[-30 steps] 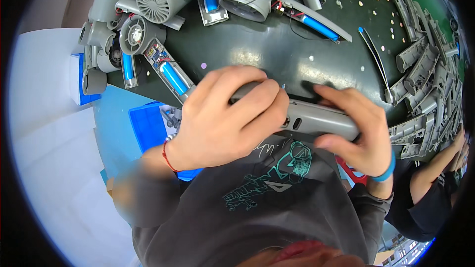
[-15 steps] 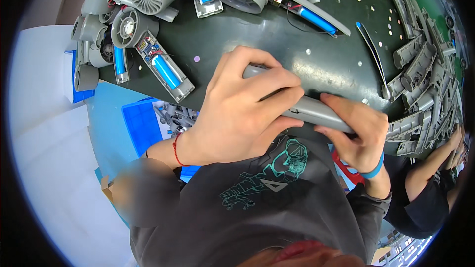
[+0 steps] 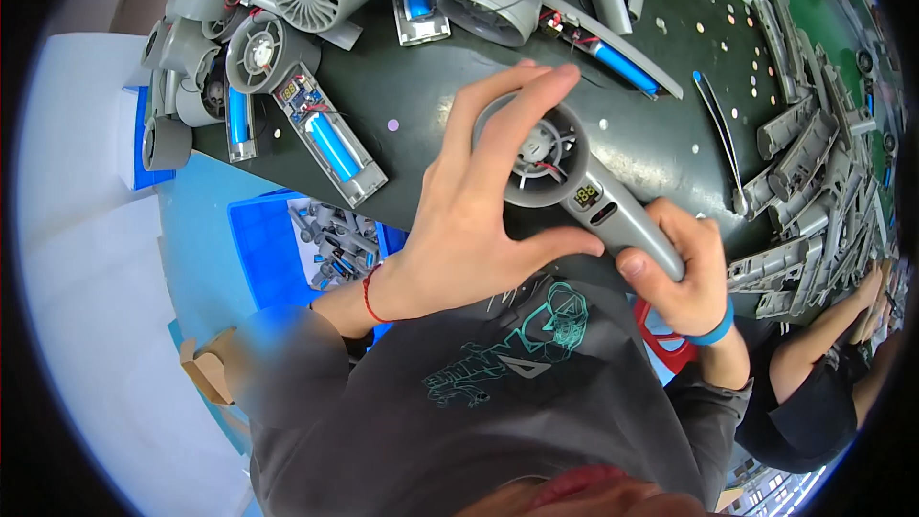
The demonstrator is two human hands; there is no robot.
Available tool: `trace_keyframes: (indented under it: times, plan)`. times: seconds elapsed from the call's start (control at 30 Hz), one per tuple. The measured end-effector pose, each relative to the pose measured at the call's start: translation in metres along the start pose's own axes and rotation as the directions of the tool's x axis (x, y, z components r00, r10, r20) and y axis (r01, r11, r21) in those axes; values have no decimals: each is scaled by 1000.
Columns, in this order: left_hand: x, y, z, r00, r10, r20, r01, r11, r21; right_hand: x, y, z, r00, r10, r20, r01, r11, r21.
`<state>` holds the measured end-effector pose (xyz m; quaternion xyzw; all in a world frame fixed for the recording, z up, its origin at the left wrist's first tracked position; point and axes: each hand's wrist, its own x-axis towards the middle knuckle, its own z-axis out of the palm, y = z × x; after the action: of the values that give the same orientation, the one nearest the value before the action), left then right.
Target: Assembling internal components, wiring, and circuit boards into hair dryer bodies on a production line.
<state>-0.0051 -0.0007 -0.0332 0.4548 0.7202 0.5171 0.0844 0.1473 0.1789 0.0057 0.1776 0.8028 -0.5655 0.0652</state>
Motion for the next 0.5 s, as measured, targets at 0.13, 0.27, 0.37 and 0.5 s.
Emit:
trace_keyframes:
  times: [0.13, 0.27, 0.37, 0.5]
  plan:
    - [2, 1, 6, 998, -11, -64, 10, 1000, -11, 0, 3, -2, 999, 19, -31, -19, 1000, 1]
    - [4, 3, 3, 999, -31, -24, 31, 999, -15, -1, -5, -4, 996, 87, -38, -85, 996, 33]
    - [4, 5, -4, 999, -48, -2, 47, 994, -99, -7, -8, -13, 998, 58, 25, -58, 998, -1]
    - [0, 7, 7, 969, -4, -249, -96, 916, -389, -16, -32, -56, 970, 65, -234, 20, 940, 342]
